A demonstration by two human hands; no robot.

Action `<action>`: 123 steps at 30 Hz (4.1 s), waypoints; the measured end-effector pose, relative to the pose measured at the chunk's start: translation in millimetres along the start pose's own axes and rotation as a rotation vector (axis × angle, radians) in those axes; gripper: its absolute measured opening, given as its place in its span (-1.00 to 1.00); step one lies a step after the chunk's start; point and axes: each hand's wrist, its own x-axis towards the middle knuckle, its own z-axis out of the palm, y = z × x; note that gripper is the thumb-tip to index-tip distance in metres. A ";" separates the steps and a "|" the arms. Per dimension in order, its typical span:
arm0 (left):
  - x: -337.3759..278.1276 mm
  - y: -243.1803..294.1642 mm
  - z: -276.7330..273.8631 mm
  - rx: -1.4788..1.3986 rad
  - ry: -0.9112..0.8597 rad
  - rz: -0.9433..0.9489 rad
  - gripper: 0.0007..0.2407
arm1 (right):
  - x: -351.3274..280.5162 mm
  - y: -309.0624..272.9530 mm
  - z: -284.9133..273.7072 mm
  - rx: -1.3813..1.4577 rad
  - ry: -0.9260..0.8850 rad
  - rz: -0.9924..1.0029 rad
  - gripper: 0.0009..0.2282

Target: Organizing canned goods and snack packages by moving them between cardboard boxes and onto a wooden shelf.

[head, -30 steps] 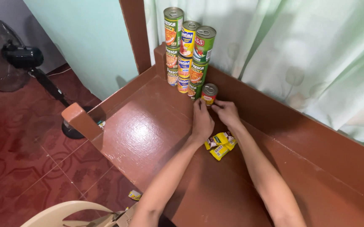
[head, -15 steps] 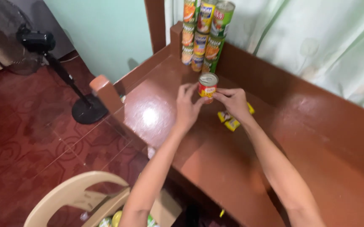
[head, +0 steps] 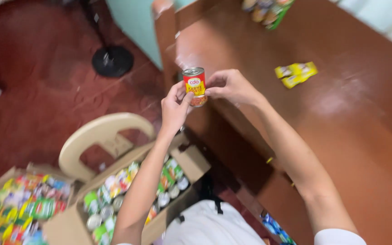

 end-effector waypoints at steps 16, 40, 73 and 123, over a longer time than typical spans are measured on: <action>-289.0 -90.2 -123.2 0.091 0.339 -0.231 -0.75 | -47.1 110.2 275.0 0.198 -0.432 0.244 -0.56; -452.6 -85.2 -183.8 1.079 -0.043 -0.451 -0.58 | -149.6 174.4 441.6 -0.897 -0.591 -0.091 -0.48; -454.8 -109.0 -186.0 1.099 -0.130 -0.505 -0.52 | -138.7 219.3 438.5 -0.526 -0.404 0.010 -0.64; 170.6 45.4 192.9 0.375 -0.266 0.383 -0.86 | -13.6 38.2 -203.5 -0.026 0.559 -0.031 -0.82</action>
